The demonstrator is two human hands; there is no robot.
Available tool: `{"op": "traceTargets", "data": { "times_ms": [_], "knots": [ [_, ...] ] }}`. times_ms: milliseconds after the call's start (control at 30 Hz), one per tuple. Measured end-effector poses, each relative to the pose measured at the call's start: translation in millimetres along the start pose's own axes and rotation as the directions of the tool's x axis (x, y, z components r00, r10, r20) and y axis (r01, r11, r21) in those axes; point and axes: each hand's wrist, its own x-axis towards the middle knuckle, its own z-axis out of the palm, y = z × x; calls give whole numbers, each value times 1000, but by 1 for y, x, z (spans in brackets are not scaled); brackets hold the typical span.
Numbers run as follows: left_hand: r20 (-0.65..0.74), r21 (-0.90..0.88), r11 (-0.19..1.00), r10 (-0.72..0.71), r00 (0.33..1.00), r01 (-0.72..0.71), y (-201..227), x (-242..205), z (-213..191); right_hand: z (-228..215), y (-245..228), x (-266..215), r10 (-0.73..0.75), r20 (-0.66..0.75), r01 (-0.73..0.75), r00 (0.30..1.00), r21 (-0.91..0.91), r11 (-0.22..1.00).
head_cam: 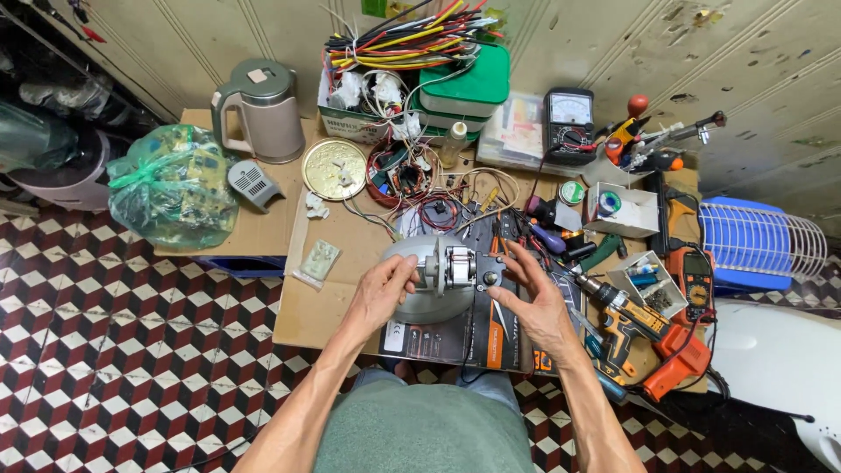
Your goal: The person works at a cluttered workbench disassembling and reassembling a small gray appliance. They use a cordless drill to remove screws from the motor housing, separate the housing halves, handle the motor and internal parts, then align the casing and drive screws back in to close it up.
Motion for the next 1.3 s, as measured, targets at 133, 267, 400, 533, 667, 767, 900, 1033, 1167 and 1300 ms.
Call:
{"op": "traceTargets", "data": {
  "times_ms": [133,267,400,533,667,767,900,1033,1167,1300],
  "knots": [
    [45,-78,993,91,995,-87,-3,-3,-2,0,-7,1,62,-26,-63,998,-67,996],
    [54,-137,985,117,992,-109,4,-9,-3,0,-13,-3,-11,8,12,1000,-117,993],
    [3,-114,992,52,999,-51,0,-6,-2,-2,-13,0,20,30,-16,999,-120,993],
    [-71,-107,993,45,996,-53,-1,-9,7,-6,-8,2,-18,85,25,996,-79,997],
    [-213,-166,986,-67,975,32,-5,-12,19,-15,-7,1,-45,134,69,990,-181,981],
    [-276,-251,966,-131,952,60,-8,-10,25,-26,-7,-1,-112,195,155,974,-221,963],
    [-309,-398,916,-185,933,50,28,-29,39,-41,-1,-7,-90,181,134,979,-245,960],
    [-394,-475,880,-178,902,-34,0,-18,55,-78,81,0,-76,125,90,989,-115,989],
    [-455,-617,780,-239,858,-110,16,-19,61,-102,151,7,133,140,-122,981,-83,989],
    [-432,-630,763,-186,882,-147,18,-22,58,-122,170,2,242,142,-225,960,-130,966]
  ]
}}
